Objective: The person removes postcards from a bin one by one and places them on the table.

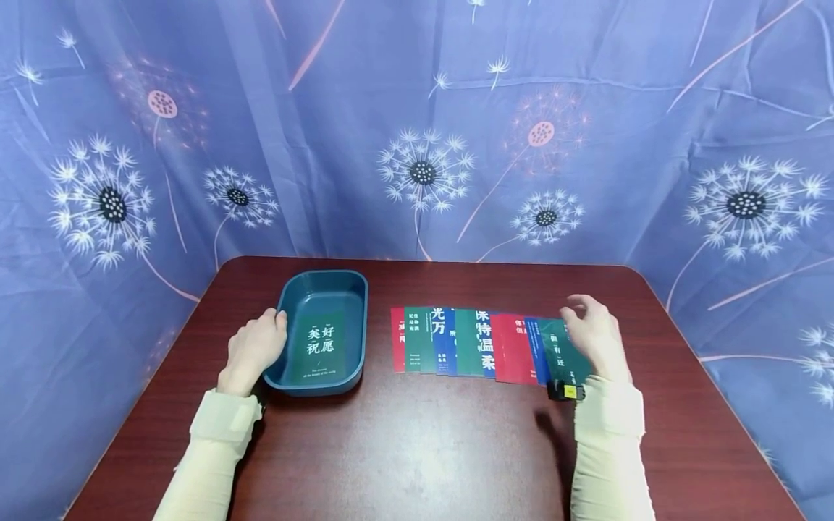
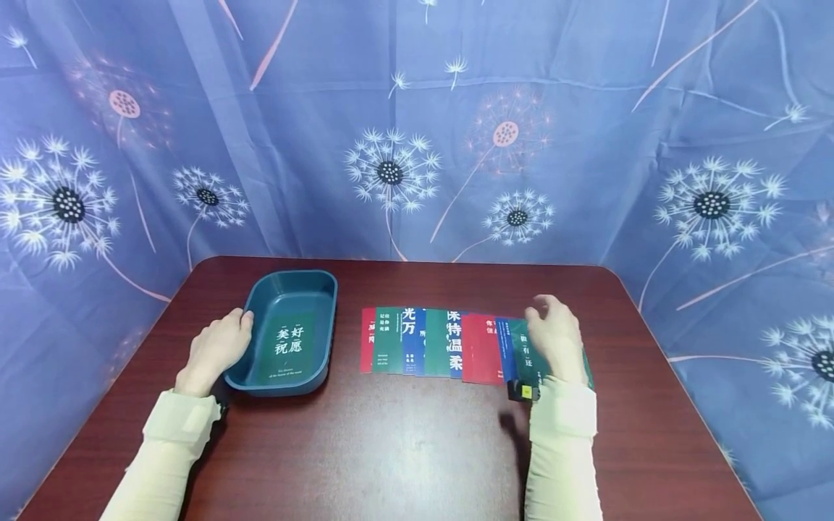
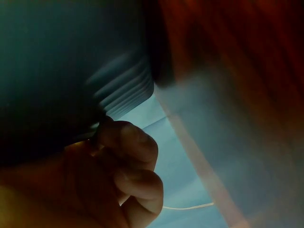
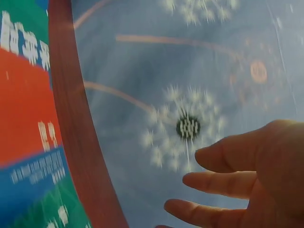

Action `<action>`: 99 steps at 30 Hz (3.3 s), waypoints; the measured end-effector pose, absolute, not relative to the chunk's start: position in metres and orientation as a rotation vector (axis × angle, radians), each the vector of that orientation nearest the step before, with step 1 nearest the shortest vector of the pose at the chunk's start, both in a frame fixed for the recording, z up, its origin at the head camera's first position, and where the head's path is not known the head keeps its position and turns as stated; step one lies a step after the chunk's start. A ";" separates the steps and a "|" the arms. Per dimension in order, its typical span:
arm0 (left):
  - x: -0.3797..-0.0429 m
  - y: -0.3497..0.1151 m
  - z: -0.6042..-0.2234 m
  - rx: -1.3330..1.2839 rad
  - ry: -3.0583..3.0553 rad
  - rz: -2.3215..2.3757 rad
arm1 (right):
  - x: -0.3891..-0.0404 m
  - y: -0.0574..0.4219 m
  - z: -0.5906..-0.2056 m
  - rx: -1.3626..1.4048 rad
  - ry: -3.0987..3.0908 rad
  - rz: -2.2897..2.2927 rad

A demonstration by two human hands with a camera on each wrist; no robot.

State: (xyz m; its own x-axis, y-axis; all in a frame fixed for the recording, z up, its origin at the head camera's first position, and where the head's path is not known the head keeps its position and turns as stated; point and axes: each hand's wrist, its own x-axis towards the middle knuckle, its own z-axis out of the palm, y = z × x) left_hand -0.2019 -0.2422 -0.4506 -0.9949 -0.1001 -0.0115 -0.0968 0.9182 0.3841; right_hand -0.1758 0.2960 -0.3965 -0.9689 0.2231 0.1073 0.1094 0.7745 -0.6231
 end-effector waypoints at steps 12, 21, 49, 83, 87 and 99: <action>-0.202 -0.244 -0.452 0.163 -3.059 -0.608 | -0.178 0.241 -0.388 -0.050 -2.818 1.066; -0.202 -0.244 -0.454 0.157 -3.032 -0.606 | -0.187 0.192 -0.390 0.223 -2.792 1.019; -0.201 -0.241 -0.450 0.186 -3.062 -0.620 | -0.183 0.031 -0.391 0.862 -2.789 0.838; -0.202 -0.241 -0.450 0.159 -3.040 -0.606 | -0.205 -0.056 -0.417 0.016 -2.697 2.232; -0.201 -0.241 -0.450 0.169 -3.038 -0.603 | -0.208 -0.061 -0.421 -0.105 -2.636 2.314; -0.201 -0.242 -0.450 0.165 -3.011 -0.592 | -0.218 -0.060 -0.424 -0.537 -1.943 2.973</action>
State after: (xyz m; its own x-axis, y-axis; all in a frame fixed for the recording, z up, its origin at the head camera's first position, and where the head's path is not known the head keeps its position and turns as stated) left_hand -0.2011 -0.2419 -0.4505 -0.9919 -0.1181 0.0469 -0.0915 0.9200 0.3810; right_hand -0.2177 -0.0597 -0.4240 -0.8578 -0.2064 -0.4708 0.5140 -0.3444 -0.7856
